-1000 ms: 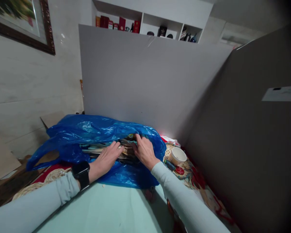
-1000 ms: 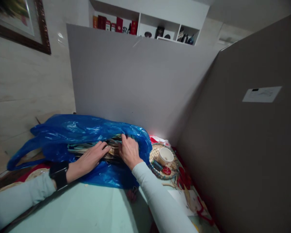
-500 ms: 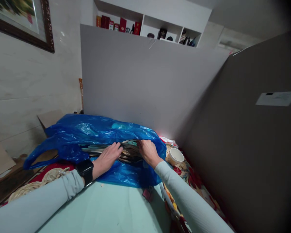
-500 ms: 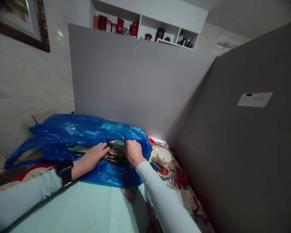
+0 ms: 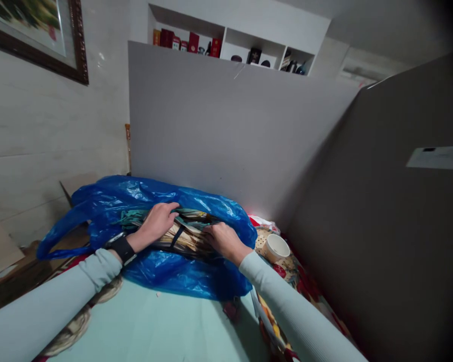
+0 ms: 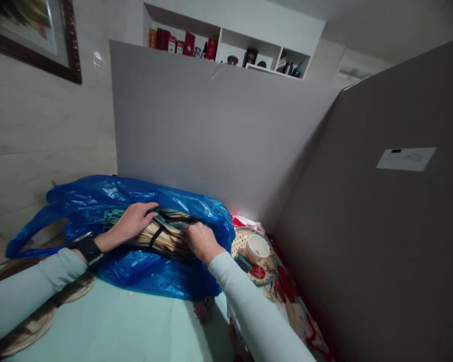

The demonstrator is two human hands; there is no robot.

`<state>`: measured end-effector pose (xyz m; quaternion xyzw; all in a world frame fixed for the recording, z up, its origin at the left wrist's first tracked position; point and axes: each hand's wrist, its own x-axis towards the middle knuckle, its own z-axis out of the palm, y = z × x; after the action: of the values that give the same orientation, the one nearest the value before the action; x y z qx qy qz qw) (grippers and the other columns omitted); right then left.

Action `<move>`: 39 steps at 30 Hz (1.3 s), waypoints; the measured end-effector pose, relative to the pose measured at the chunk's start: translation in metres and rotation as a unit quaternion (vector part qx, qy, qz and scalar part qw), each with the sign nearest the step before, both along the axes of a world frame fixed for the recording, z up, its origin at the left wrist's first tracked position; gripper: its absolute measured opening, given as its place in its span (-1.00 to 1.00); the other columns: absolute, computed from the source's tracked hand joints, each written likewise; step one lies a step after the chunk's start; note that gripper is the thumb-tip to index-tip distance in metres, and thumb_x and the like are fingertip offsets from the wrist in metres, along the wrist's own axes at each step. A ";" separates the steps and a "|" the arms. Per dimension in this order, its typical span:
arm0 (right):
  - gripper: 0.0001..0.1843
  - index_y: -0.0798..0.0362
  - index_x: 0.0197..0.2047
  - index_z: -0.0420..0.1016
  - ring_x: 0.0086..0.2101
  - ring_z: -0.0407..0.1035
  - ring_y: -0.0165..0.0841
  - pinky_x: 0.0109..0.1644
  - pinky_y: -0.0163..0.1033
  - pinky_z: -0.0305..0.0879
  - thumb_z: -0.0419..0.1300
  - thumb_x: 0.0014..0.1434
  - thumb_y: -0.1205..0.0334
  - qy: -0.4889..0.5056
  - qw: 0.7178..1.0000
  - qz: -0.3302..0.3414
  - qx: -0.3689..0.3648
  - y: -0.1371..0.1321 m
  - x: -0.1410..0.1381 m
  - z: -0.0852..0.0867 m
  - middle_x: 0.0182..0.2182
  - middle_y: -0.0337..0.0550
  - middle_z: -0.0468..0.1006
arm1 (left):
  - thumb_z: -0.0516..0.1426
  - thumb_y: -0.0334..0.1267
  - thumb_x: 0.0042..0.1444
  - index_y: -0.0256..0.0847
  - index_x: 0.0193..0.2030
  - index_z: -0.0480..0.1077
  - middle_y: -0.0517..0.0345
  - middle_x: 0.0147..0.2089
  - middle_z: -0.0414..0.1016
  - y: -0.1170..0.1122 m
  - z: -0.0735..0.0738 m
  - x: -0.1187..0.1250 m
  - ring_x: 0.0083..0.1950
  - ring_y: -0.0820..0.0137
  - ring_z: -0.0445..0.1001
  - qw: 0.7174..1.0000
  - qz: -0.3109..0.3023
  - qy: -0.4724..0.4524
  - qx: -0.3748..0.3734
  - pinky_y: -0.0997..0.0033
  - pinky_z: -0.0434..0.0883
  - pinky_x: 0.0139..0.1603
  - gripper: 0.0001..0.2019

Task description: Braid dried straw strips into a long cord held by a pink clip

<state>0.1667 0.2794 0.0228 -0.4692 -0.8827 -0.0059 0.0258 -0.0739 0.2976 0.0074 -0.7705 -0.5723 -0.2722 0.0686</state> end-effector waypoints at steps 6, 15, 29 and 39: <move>-0.73 0.10 0.05 0.47 -0.07 0.47 -0.24 0.01 0.00 0.45 0.19 0.36 0.15 0.015 0.999 0.045 0.012 -0.017 0.002 0.004 0.00 -0.05 0.52 | 0.17 -0.16 0.30 -0.18 0.13 0.41 -0.01 0.15 0.48 -0.001 -0.003 -0.001 0.03 0.21 0.53 0.996 -0.046 0.039 -0.069 0.05 0.52 0.01 -0.70; -0.71 0.12 0.06 0.46 -0.11 0.49 -0.25 -0.03 -0.03 0.47 0.19 0.36 0.14 0.031 0.999 -0.007 0.042 -0.026 0.004 -0.008 -0.04 -0.06 0.53 | 0.17 -0.17 0.30 -0.20 0.10 0.43 0.00 0.11 0.50 -0.038 0.000 0.005 0.00 0.22 0.54 0.987 -0.096 0.111 -0.062 0.06 0.52 0.00 -0.72; -0.76 0.09 -0.18 0.54 -0.07 0.36 -0.14 0.01 -0.08 0.18 0.03 0.35 0.36 0.045 0.987 -0.028 0.151 -0.038 0.018 0.002 -0.20 0.03 0.55 | 0.17 -0.20 0.30 -0.22 0.03 0.45 0.03 0.04 0.53 -0.050 -0.009 0.009 -0.02 0.24 0.54 0.982 -0.060 0.176 -0.030 0.08 0.52 -0.02 -0.77; -0.74 0.08 -0.25 0.47 -0.33 0.37 -0.28 -0.23 -0.25 0.16 -0.04 0.35 0.32 0.207 0.960 -0.080 0.172 -0.042 0.056 0.023 -0.31 -0.06 0.54 | 0.17 -0.17 0.30 -0.20 0.13 0.41 -0.01 0.13 0.49 -0.039 -0.009 0.020 0.02 0.21 0.53 0.984 -0.001 0.166 -0.062 0.06 0.53 -0.01 -0.69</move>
<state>0.2232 0.2379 0.0453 -0.5179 -0.8032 -0.0626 0.2878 -0.0541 0.2590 -0.0015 -0.8083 -0.5679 -0.1052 0.1146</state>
